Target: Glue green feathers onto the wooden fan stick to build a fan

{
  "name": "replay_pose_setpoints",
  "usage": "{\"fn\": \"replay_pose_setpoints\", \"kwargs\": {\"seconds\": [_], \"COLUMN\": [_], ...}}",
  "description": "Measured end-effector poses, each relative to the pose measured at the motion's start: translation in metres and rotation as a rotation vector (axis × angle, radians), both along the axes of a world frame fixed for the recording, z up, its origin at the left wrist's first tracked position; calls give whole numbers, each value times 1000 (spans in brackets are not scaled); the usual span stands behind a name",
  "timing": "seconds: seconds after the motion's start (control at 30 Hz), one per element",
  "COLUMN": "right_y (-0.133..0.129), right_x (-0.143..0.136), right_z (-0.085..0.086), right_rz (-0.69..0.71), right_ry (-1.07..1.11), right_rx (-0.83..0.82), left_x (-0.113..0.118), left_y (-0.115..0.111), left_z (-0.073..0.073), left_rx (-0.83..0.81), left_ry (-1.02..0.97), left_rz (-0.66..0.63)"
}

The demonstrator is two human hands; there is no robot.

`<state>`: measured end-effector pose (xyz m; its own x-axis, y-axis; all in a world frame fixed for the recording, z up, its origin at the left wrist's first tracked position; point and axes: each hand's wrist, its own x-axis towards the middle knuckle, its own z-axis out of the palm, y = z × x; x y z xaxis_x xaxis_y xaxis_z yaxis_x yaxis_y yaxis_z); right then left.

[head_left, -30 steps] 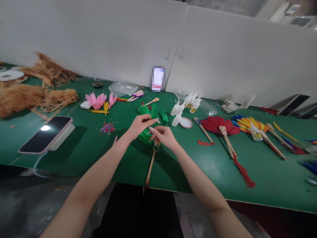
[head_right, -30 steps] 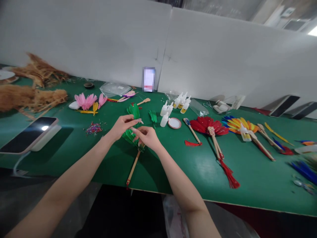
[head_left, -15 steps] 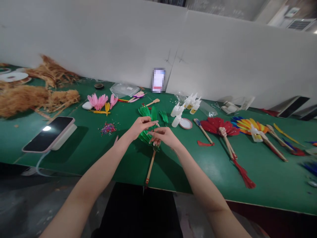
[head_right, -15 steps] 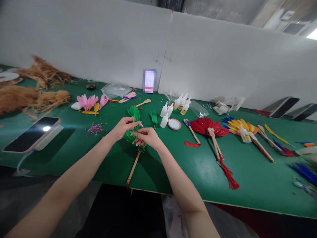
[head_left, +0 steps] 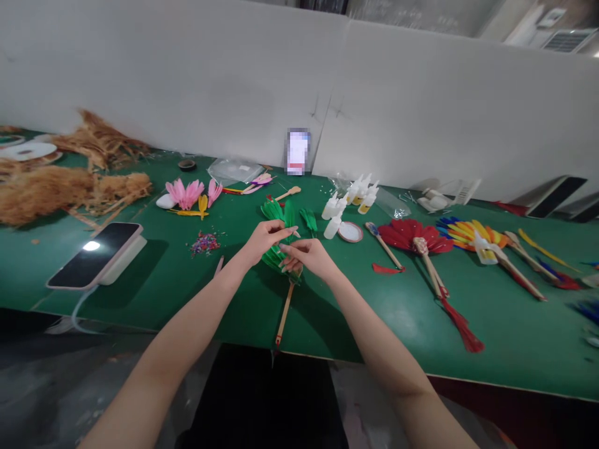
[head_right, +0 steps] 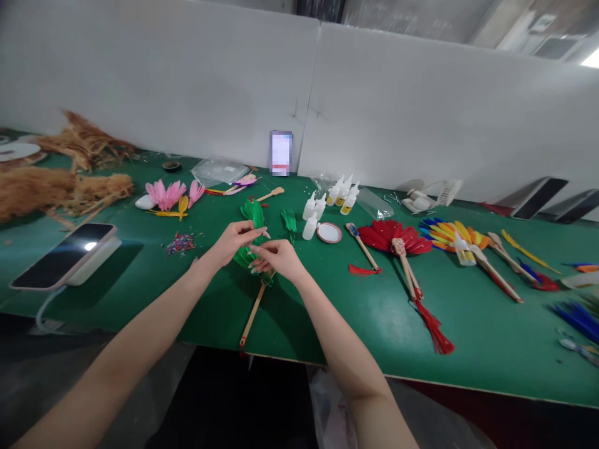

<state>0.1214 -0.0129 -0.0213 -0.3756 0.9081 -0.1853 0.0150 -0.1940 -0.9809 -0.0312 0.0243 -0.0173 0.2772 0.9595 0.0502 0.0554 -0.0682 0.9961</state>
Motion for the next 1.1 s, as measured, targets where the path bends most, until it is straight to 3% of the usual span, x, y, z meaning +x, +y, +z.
{"fn": "replay_pose_setpoints", "kwargs": {"seconds": [0.43,0.6,0.8,1.1], "right_y": [0,-4,-3,-5], "right_x": [4,-2,-3,-1], "right_z": [-3,-2,-5,-1], "right_rz": [12,13,-111,10], "right_ry": [-10,-88,-304,-458], "right_rx": [45,155,362,527], "left_x": [0,-3,-2,-5], "left_y": [2,4,3,2], "left_z": [-2,-1,-2,4], "left_rx": [-22,3,18,14], "left_ry": [-48,-51,-9,-28], "left_rz": [42,58,53,25]}}
